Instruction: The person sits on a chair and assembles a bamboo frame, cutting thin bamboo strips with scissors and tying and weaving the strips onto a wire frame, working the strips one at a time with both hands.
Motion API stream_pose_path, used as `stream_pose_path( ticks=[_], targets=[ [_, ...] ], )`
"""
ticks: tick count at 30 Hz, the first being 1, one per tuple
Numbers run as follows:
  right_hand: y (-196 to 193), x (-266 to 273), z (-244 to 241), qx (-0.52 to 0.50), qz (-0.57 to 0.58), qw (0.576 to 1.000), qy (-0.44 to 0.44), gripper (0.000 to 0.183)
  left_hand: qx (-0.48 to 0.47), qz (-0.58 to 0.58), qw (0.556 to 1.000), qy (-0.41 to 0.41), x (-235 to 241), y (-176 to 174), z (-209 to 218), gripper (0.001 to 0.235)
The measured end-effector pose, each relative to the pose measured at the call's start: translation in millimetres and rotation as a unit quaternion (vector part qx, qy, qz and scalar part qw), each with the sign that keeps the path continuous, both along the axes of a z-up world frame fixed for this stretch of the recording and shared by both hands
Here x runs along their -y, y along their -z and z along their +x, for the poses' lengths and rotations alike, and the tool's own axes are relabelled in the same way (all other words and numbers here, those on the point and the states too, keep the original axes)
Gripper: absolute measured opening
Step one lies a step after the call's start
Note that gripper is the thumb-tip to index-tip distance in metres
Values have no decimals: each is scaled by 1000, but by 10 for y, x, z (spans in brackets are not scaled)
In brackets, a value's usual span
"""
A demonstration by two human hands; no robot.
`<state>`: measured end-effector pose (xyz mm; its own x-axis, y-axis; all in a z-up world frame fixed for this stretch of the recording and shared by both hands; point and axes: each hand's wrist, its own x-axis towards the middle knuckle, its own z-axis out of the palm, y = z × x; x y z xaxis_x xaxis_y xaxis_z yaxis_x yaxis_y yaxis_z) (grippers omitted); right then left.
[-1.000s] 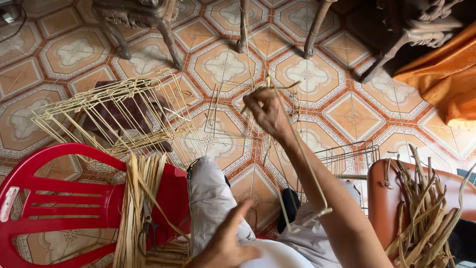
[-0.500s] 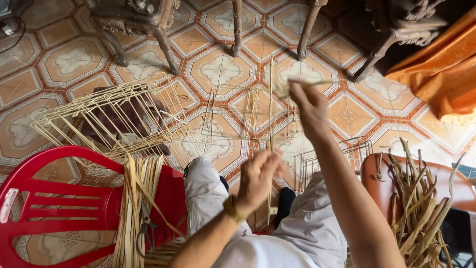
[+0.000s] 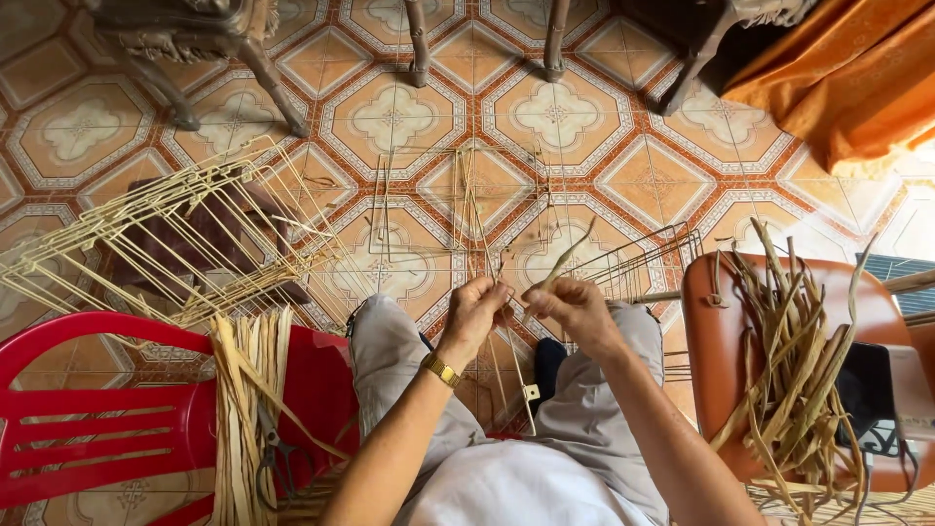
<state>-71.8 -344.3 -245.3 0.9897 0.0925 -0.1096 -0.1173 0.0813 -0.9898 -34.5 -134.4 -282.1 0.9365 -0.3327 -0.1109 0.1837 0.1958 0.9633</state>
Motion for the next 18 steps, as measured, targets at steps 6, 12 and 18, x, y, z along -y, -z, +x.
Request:
stream_pose_path(
  ticks=[6,12,18],
  targets=[
    [49,-257,-52,-9,-135,990,-31,25,-35,34,999,-4,-40,-261,-106,45],
    [95,-582,-58,-1,-174,984,-30,16,409,350,806,-247,-13,-182,-142,46],
    [-115,-579,-80,36,-164,981,-93,23,321,260,887,-209,20,-493,-146,32]
  ],
)
